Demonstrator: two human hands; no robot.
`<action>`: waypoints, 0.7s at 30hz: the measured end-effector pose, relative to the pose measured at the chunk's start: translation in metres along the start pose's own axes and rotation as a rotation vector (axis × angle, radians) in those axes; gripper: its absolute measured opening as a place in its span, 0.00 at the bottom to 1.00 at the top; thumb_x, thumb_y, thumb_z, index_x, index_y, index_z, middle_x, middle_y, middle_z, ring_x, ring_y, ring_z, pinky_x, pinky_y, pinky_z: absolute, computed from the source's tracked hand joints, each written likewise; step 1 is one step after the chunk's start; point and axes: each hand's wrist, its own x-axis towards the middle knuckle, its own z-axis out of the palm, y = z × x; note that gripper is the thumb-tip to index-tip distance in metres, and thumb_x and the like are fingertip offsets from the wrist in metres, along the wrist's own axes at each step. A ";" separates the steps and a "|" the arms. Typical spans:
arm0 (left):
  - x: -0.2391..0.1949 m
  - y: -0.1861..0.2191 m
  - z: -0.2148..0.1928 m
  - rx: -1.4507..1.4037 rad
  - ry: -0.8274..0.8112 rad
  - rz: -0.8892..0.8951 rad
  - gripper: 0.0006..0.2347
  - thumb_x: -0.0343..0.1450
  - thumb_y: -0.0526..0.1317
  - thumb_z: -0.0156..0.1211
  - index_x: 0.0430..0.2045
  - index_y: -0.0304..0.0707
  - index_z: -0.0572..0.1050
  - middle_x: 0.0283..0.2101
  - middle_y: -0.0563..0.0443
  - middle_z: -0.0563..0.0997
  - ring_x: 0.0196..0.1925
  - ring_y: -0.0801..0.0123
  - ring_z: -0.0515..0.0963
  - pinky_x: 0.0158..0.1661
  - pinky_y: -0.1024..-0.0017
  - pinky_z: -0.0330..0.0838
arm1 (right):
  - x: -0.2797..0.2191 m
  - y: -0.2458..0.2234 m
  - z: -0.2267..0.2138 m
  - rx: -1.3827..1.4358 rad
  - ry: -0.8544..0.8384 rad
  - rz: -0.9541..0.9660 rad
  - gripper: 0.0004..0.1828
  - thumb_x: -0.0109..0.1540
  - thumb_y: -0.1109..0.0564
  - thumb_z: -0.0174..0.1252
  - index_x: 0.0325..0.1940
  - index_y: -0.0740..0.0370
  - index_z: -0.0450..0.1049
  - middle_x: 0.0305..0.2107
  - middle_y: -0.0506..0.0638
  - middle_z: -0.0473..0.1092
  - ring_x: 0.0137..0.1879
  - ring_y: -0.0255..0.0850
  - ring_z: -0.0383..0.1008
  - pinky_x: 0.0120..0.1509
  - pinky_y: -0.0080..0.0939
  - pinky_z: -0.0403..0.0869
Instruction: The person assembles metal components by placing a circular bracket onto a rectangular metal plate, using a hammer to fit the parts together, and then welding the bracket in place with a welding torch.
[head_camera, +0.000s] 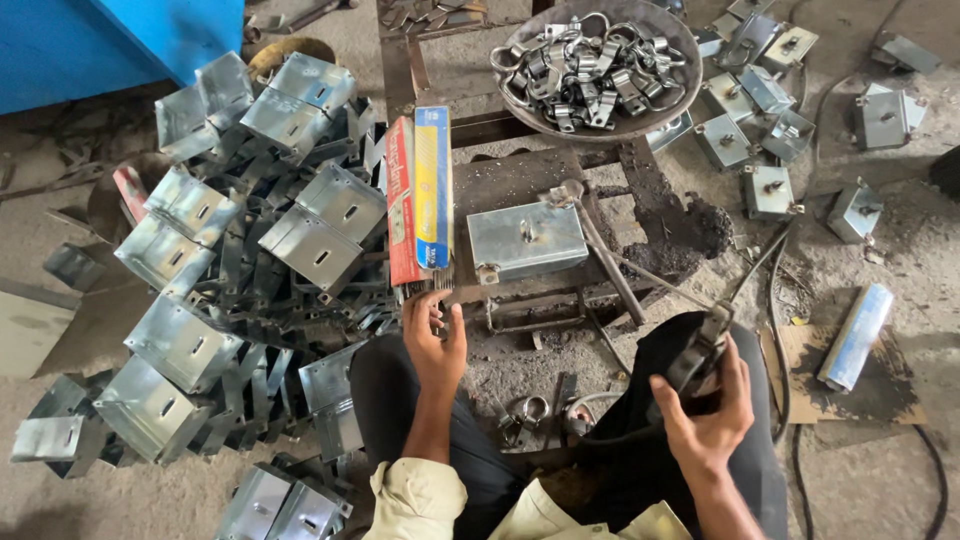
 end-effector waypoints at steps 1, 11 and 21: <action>-0.001 0.001 0.001 -0.006 0.004 0.004 0.10 0.69 0.32 0.65 0.44 0.38 0.78 0.45 0.48 0.75 0.36 0.69 0.72 0.38 0.72 0.69 | 0.000 -0.001 0.000 -0.007 -0.014 0.021 0.48 0.55 0.48 0.71 0.75 0.70 0.64 0.47 0.52 0.70 0.52 0.41 0.75 0.55 0.42 0.76; 0.003 0.000 -0.004 0.012 0.075 -0.019 0.10 0.69 0.30 0.64 0.42 0.37 0.78 0.46 0.48 0.76 0.34 0.70 0.72 0.37 0.73 0.70 | -0.004 -0.012 -0.006 0.088 0.002 0.019 0.45 0.56 0.50 0.72 0.73 0.70 0.66 0.49 0.51 0.69 0.48 0.37 0.72 0.54 0.37 0.73; -0.002 -0.010 0.000 -0.006 0.044 -0.019 0.09 0.70 0.31 0.64 0.43 0.37 0.78 0.45 0.48 0.74 0.34 0.72 0.71 0.37 0.74 0.69 | -0.003 -0.001 -0.009 0.160 -0.013 0.073 0.45 0.57 0.50 0.71 0.74 0.69 0.65 0.46 0.49 0.71 0.48 0.37 0.76 0.52 0.36 0.77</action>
